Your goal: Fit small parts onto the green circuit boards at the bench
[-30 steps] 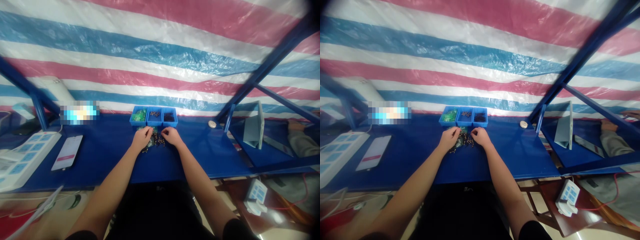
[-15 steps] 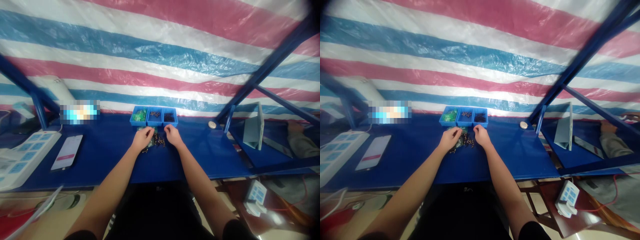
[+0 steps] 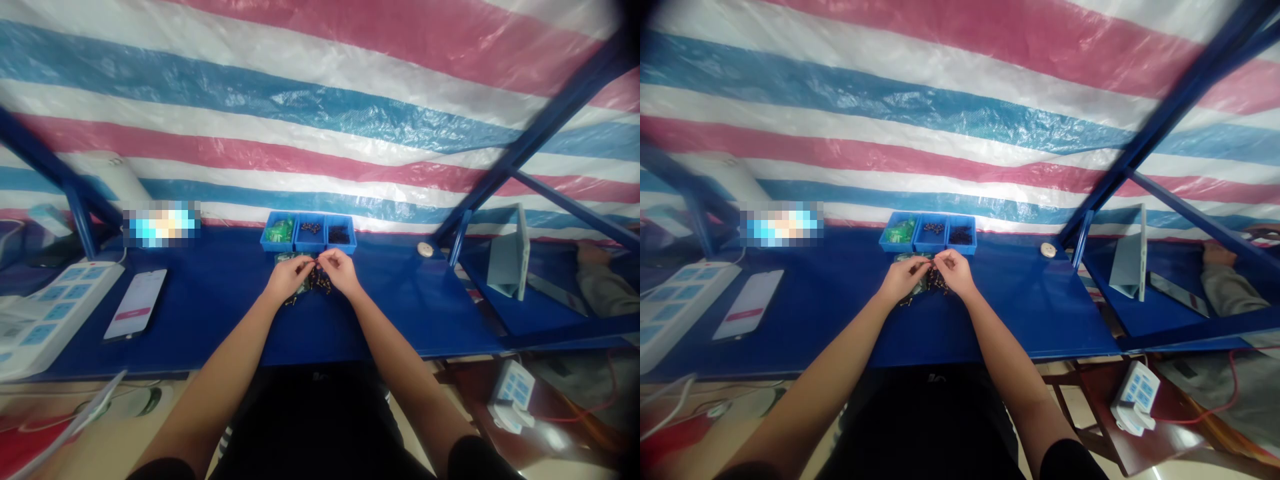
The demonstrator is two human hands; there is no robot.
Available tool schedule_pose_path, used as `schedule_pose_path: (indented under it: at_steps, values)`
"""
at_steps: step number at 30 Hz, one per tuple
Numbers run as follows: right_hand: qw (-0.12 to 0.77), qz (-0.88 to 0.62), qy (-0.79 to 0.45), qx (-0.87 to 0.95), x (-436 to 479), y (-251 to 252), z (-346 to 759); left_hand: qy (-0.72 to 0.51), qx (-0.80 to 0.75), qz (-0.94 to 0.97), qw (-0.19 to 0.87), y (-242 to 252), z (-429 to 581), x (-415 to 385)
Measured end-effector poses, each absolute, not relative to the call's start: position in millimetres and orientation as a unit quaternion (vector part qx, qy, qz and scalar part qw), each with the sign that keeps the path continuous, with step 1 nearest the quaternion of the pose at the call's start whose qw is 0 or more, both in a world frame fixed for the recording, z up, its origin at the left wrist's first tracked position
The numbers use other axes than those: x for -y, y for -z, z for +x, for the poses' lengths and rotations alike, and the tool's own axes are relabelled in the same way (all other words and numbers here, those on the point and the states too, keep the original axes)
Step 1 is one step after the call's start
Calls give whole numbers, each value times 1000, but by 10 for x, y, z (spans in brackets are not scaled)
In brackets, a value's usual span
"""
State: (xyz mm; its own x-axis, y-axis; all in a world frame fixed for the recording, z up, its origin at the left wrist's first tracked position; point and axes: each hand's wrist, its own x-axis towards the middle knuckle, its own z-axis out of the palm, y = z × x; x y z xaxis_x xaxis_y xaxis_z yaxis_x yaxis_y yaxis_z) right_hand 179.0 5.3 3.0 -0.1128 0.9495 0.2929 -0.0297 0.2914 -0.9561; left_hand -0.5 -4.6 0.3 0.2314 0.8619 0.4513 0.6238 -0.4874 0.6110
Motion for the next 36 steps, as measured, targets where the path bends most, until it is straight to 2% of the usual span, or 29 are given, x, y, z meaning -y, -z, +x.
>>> schedule_pose_path:
  at_steps: [8, 19, 36]
  values:
    - [518, -401, -361, 664, -26, -24, 1815, -375, -485, 778, 136, -31, -6, 53]
    - [522, -411, -407, 627, -64, 17, 1816, -399, -486, 762, 154, -27, -15, 49]
    - [519, -408, -410, 630, -35, -34, 1816, -386, -486, 767, 162, -63, -20, 67]
